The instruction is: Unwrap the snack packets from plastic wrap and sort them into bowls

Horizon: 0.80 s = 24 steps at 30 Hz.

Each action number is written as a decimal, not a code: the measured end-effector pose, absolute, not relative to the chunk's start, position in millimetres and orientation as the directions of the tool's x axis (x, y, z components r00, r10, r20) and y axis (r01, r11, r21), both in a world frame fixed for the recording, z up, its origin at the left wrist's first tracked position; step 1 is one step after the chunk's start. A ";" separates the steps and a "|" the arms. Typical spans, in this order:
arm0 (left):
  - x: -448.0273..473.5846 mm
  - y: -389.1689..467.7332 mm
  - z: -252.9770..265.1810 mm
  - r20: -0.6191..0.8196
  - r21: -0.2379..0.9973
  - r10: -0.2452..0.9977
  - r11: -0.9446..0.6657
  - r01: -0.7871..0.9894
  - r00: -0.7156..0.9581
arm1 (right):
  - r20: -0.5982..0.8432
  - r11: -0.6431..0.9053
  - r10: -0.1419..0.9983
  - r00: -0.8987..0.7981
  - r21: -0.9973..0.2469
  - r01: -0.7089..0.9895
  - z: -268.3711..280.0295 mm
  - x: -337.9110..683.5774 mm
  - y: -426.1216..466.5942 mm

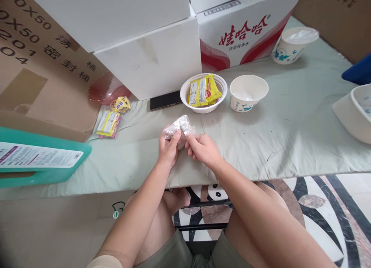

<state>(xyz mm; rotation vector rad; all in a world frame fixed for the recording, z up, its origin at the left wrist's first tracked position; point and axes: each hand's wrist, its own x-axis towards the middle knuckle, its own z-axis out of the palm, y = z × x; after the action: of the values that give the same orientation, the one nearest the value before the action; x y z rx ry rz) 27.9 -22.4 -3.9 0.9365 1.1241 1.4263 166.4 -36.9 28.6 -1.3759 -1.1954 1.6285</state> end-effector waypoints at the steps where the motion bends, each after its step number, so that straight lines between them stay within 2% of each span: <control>1: 28.6 -22.0 -1.9 -0.031 0.962 0.985 -0.017 -0.274 -0.167 | -0.344 -0.336 0.914 -0.216 -0.939 0.071 28.3 166.6 -37.5; 8: 23.0 -14.7 21.1 -0.120 0.893 0.951 -0.021 -0.449 -0.283 | -0.352 -0.282 0.892 -0.283 -0.924 0.259 29.2 166.6 -42.6; 12: 1.0 -7.3 29.8 -0.254 0.837 0.916 0.046 -0.545 -0.312 | -0.301 -0.128 0.906 -0.297 -0.865 0.486 30.1 169.7 -41.6; 15: -17.2 -4.9 29.1 -0.282 0.823 0.907 0.061 -0.565 -0.313 | -0.191 -0.011 0.958 -0.214 -0.771 0.637 29.4 177.6 -38.2; 19: -24.4 -11.7 22.2 -0.200 0.892 0.940 0.058 -0.449 -0.277 | -0.045 0.041 0.995 -0.089 -0.626 0.779 24.5 193.4 -33.0; 22: -19.2 -20.4 14.9 -0.229 0.944 0.961 0.180 -0.277 -0.153 | -0.062 0.020 0.996 -0.058 -0.489 0.872 19.0 205.3 -29.6; 24: -16.5 -24.2 8.5 -0.214 0.973 0.972 0.203 -0.111 -0.098 | -0.048 0.003 0.999 -0.025 -0.414 0.910 15.7 211.5 -27.5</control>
<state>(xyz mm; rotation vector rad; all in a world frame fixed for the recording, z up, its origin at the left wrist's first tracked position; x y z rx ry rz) -16.5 -24.2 8.5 0.9265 1.3062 1.1752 211.5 -27.5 15.7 -1.9909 -2.0202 0.4889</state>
